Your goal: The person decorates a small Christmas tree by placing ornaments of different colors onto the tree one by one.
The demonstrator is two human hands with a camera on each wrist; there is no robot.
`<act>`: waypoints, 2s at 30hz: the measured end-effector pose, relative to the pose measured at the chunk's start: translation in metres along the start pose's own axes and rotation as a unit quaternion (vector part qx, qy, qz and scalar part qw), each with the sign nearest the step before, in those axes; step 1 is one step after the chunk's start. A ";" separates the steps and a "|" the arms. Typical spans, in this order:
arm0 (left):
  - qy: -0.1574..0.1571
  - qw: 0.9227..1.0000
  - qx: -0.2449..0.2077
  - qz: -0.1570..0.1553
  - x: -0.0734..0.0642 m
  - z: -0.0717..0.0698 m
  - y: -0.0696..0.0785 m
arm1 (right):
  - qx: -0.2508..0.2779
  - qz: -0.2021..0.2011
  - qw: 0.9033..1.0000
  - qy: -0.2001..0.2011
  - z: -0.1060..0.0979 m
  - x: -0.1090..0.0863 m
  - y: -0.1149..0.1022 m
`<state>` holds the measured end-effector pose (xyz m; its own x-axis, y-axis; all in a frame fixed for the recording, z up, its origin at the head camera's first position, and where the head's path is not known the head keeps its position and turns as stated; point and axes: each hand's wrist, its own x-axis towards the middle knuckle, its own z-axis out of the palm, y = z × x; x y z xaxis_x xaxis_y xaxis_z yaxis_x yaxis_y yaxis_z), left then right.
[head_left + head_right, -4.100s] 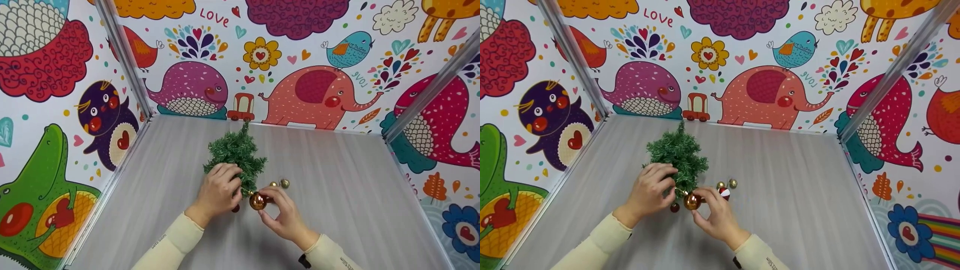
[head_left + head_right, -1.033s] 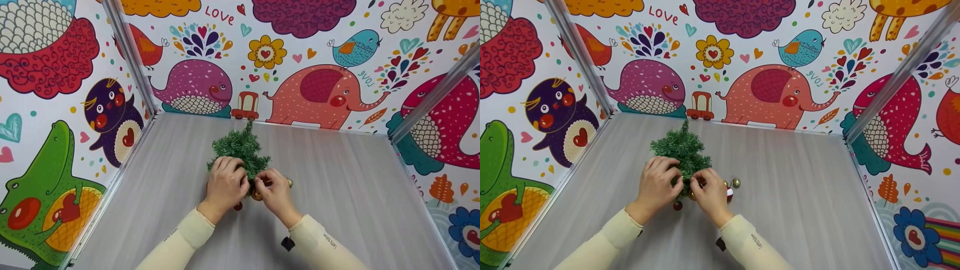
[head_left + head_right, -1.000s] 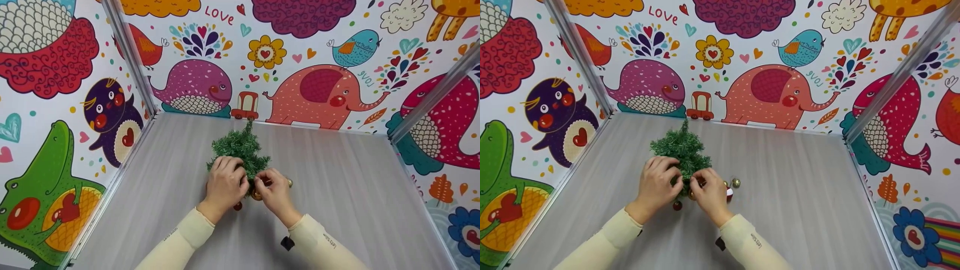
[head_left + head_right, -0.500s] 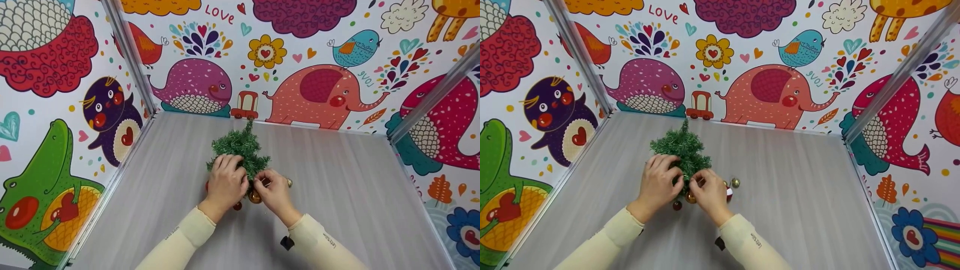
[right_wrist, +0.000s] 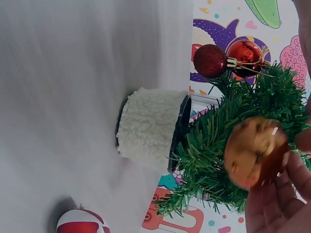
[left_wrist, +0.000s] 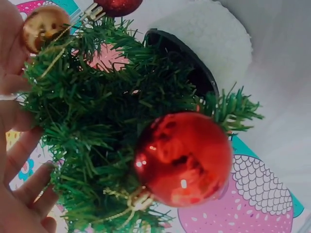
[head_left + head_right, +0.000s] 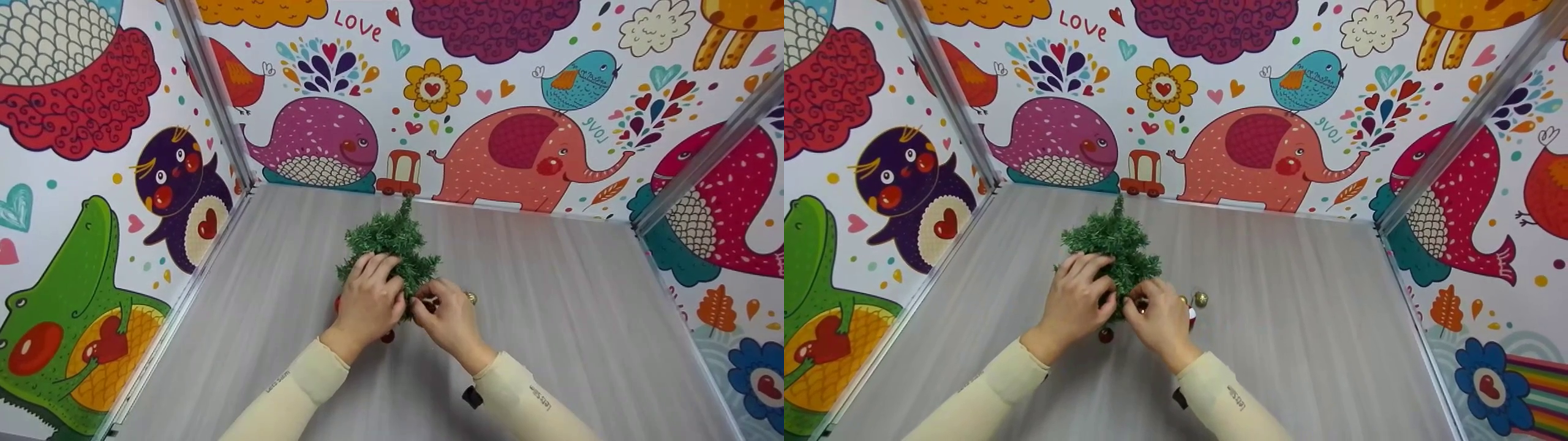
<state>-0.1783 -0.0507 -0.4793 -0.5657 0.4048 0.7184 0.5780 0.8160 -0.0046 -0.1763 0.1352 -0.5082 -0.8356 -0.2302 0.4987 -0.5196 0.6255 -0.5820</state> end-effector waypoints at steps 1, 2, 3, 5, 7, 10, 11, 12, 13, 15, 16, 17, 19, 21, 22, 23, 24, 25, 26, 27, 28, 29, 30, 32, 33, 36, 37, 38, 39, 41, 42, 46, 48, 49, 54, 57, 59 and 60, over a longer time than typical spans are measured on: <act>0.002 1.000 -0.003 -0.002 -0.001 0.000 0.000 | -0.002 -0.003 1.000 0.003 0.000 0.000 0.000; 0.003 1.000 -0.006 -0.003 -0.001 0.000 -0.001 | -0.002 -0.007 1.000 0.005 0.000 0.000 0.000; 0.004 1.000 -0.010 -0.003 -0.002 0.000 -0.001 | -0.002 -0.010 1.000 0.007 -0.001 0.000 0.001; 0.010 1.000 -0.017 -0.003 -0.002 -0.001 -0.001 | -0.001 -0.013 1.000 0.008 -0.001 0.000 0.002; 0.017 1.000 -0.025 0.000 -0.004 -0.001 -0.001 | -0.002 -0.017 1.000 0.011 -0.002 0.000 0.002; 0.022 0.999 -0.030 -0.003 -0.006 -0.002 -0.002 | -0.002 -0.025 0.999 0.020 -0.003 -0.001 0.005; 0.022 0.999 -0.031 -0.008 -0.007 -0.003 -0.002 | -0.002 -0.028 0.999 0.025 -0.004 -0.002 0.005; 0.023 0.999 -0.030 -0.013 -0.008 -0.003 -0.003 | -0.001 -0.032 0.999 0.031 -0.004 -0.003 0.007; 0.022 0.999 -0.030 -0.021 -0.010 -0.004 -0.004 | 0.001 -0.035 0.999 0.035 -0.006 -0.004 0.009; 0.021 0.999 -0.028 -0.037 -0.012 -0.004 -0.005 | 0.002 -0.037 0.998 0.046 -0.009 -0.007 0.014; 0.018 0.999 -0.027 -0.044 -0.013 -0.005 -0.005 | 0.002 -0.036 0.998 0.052 -0.010 -0.009 0.017; 0.016 0.998 -0.026 -0.051 -0.014 -0.005 -0.005 | 0.002 -0.034 0.998 0.056 -0.012 -0.011 0.021; 0.011 0.998 -0.020 -0.063 -0.016 -0.006 -0.005 | -0.005 -0.029 0.998 0.058 -0.016 -0.016 0.031; -0.004 0.997 -0.015 -0.076 -0.018 -0.007 -0.004 | -0.018 -0.017 0.998 0.055 -0.019 -0.021 0.042; -0.012 0.997 -0.012 -0.079 -0.019 -0.007 -0.004 | -0.027 -0.009 0.998 0.052 -0.021 -0.024 0.048; -0.023 0.996 -0.008 -0.083 -0.019 -0.007 -0.003 | -0.039 -0.001 0.998 0.046 -0.023 -0.028 0.054; -0.036 0.996 -0.004 -0.085 -0.020 -0.007 -0.003 | -0.051 0.005 0.998 0.041 -0.025 -0.031 0.059; -0.050 0.995 0.000 -0.085 -0.020 -0.008 -0.003 | -0.065 0.012 0.997 0.035 -0.026 -0.035 0.065; -0.064 0.994 0.004 -0.085 -0.021 -0.008 -0.002 | -0.081 0.016 0.996 0.028 -0.027 -0.038 0.070; -0.075 0.994 0.008 -0.083 -0.021 -0.009 -0.002 | -0.097 0.017 0.995 0.019 -0.028 -0.042 0.075; -0.083 0.993 0.014 -0.082 -0.021 -0.009 -0.002 | -0.112 0.016 0.994 0.009 -0.028 -0.044 0.079; -0.091 0.992 0.020 -0.081 -0.022 -0.010 -0.002 | -0.127 0.014 0.992 -0.001 -0.028 -0.046 0.083; -0.096 0.992 0.025 -0.081 -0.022 -0.010 -0.002 | -0.139 0.010 0.990 -0.012 -0.028 -0.048 0.086; -0.102 0.991 0.034 -0.080 -0.022 -0.011 -0.002 | -0.162 0.003 0.986 -0.033 -0.026 -0.051 0.092; -0.104 0.991 0.038 -0.079 -0.022 -0.011 -0.002 | -0.170 0.001 0.985 -0.043 -0.025 -0.051 0.094; -0.106 0.991 0.043 -0.073 -0.023 -0.010 -0.002 | -0.190 -0.004 0.980 -0.063 -0.021 -0.053 0.100; -0.105 0.991 0.043 -0.071 -0.023 -0.010 -0.002 | -0.196 -0.006 0.978 -0.068 -0.020 -0.053 0.102; -0.103 0.991 0.042 -0.068 -0.023 -0.010 -0.002 | -0.201 -0.008 0.977 -0.072 -0.019 -0.053 0.103; -0.101 0.992 0.040 -0.065 -0.023 -0.009 -0.002 | -0.206 -0.009 0.976 -0.076 -0.018 -0.053 0.104; -0.098 0.993 0.037 -0.058 -0.023 -0.009 -0.002 | -0.217 -0.012 0.973 -0.083 -0.017 -0.053 0.106; -0.096 0.993 0.035 -0.055 -0.023 -0.008 -0.002 | -0.222 -0.013 0.971 -0.086 -0.017 -0.054 0.107; -0.090 0.994 0.026 -0.048 -0.023 -0.008 -0.003 | -0.233 -0.018 0.968 -0.090 -0.015 -0.055 0.111; -0.090 0.995 0.023 -0.045 -0.023 -0.008 -0.003 | -0.234 -0.023 0.968 -0.088 -0.013 -0.055 0.112; -0.090 0.995 0.022 -0.044 -0.024 -0.008 -0.003 | -0.233 -0.026 0.968 -0.086 -0.013 -0.054 0.113; -0.090 0.995 0.019 -0.041 -0.025 -0.008 -0.004 | -0.222 -0.038 0.971 -0.084 -0.009 -0.053 0.114; -0.081 0.996 0.016 -0.035 -0.026 -0.007 -0.005 | -0.217 -0.039 0.971 -0.088 -0.008 -0.052 0.114; -0.074 0.997 0.015 -0.030 -0.026 -0.006 -0.005 | -0.215 -0.036 0.972 -0.089 -0.007 -0.052 0.114; -0.072 0.997 0.015 -0.027 -0.026 -0.006 -0.005 | -0.214 -0.035 0.972 -0.088 -0.007 -0.052 0.115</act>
<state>-0.1629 -0.0681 -0.4942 -0.6746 0.4137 0.6114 0.5280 0.8492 0.0081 -0.1913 0.2237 -0.5965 -0.8385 -0.3836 0.3871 -0.4855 0.8485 -0.2108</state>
